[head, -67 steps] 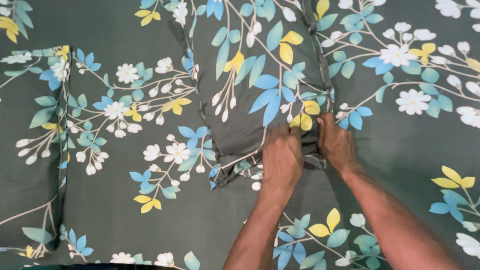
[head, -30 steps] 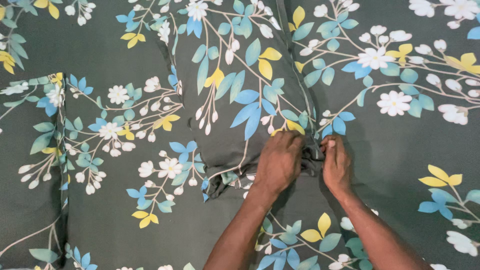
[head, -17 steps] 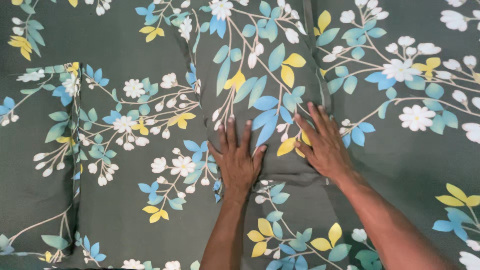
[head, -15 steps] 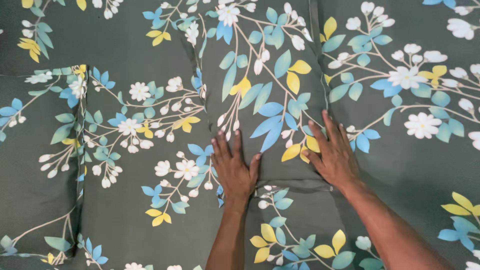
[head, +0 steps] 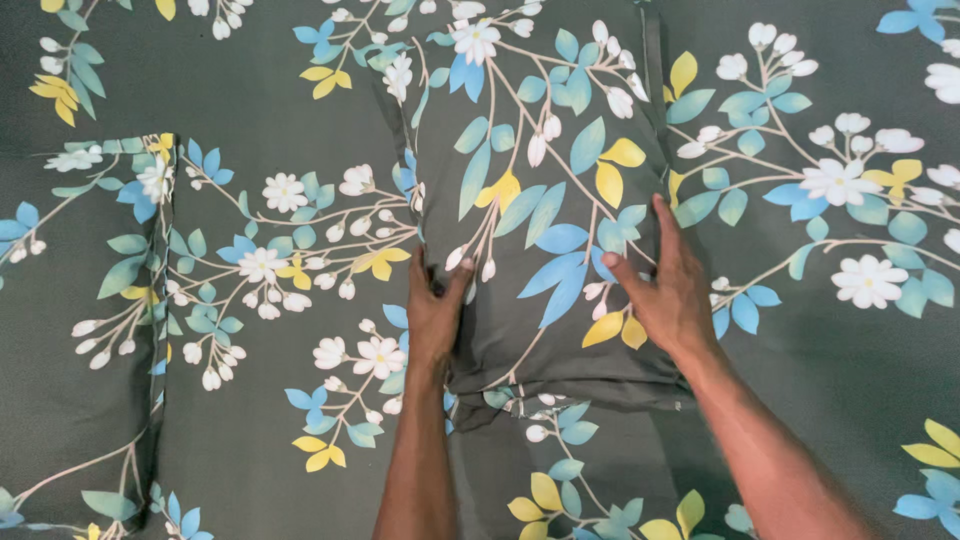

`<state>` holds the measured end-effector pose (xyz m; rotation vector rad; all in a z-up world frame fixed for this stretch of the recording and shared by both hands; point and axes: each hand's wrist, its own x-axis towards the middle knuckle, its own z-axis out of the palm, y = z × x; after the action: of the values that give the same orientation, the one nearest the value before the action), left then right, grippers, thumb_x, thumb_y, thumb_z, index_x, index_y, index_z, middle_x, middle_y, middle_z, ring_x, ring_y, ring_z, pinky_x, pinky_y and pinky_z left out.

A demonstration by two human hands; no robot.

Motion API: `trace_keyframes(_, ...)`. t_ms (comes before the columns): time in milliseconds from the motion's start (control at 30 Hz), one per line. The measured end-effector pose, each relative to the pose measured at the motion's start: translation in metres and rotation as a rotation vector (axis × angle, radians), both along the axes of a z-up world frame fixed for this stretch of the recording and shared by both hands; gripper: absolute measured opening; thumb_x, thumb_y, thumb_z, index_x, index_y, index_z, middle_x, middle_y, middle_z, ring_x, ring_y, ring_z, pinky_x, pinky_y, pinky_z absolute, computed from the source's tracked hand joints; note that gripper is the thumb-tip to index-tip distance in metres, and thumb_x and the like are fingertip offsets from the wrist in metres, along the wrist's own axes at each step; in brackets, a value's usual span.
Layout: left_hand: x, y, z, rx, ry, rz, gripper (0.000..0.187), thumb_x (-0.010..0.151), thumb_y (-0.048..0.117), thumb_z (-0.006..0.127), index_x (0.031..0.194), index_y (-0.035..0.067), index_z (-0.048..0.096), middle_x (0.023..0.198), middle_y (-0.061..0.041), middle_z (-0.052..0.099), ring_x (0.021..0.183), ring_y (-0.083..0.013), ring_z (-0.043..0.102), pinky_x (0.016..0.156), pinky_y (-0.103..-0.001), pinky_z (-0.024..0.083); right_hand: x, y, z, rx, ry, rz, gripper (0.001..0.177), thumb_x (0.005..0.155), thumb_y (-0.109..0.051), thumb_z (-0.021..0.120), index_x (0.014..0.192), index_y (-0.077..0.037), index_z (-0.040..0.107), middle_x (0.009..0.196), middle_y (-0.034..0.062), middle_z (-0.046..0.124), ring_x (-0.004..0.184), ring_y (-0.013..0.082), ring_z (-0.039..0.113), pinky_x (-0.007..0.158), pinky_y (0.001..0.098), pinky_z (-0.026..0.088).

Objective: The person puts a pillowcase onto a pillow by hand on a bed, sliding the pillow inside and smoothing the fabric.

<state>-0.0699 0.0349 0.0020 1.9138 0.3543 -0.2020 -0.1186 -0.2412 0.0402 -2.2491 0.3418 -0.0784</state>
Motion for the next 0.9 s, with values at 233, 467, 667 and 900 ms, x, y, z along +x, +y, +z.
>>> trace_keyframes(233,0.034,0.003,0.048,-0.548,0.193,-0.157,0.091,0.078,0.027,0.082,0.152,0.001,0.037,0.134,-0.019,0.063,0.118,-0.0283,0.066,0.096,-0.041,0.057,0.027,0.031,0.015,0.137,0.296,-0.137,0.119,0.069,-0.048,0.091,0.161,-0.016,0.023,0.142,0.0209,0.05,0.131,0.0323,0.052,0.106,0.0445,0.047)
trace_keyframes(467,0.027,-0.018,0.203,-0.228,-0.274,-0.544,0.078,0.096,0.016,0.074,0.158,-0.008,0.033,0.153,-0.023,0.056,0.14,-0.0289,0.056,0.117,-0.037,0.044,0.011,0.043,-0.035,1.172,-0.082,-0.032,0.103,0.078,-0.025,0.086,0.161,-0.015,0.027,0.15,0.0068,0.051,0.134,0.0184,0.054,0.109,0.0328,0.049)
trace_keyframes(667,-0.006,-0.087,0.297,0.48,-0.356,-0.615,0.079,0.086,0.015,0.072,0.155,-0.001,0.038,0.12,-0.023,0.053,0.076,-0.0374,0.069,0.069,-0.044,0.058,-0.007,0.081,-0.098,1.749,0.204,-0.064,0.066,0.096,-0.035,0.075,0.144,-0.008,0.04,0.134,0.0096,0.054,0.123,0.0232,0.056,0.105,0.038,0.048)
trace_keyframes(900,-0.022,-0.207,0.199,0.343,-0.385,-0.693,0.083,0.075,-0.001,0.063,0.153,-0.014,0.037,0.127,-0.032,0.05,0.097,-0.0482,0.063,0.073,-0.049,0.058,-0.046,0.039,-0.098,1.801,0.197,-0.31,0.055,0.103,-0.049,0.06,0.135,-0.006,0.048,0.126,0.0115,0.059,0.116,0.0254,0.06,0.102,0.0403,0.048)
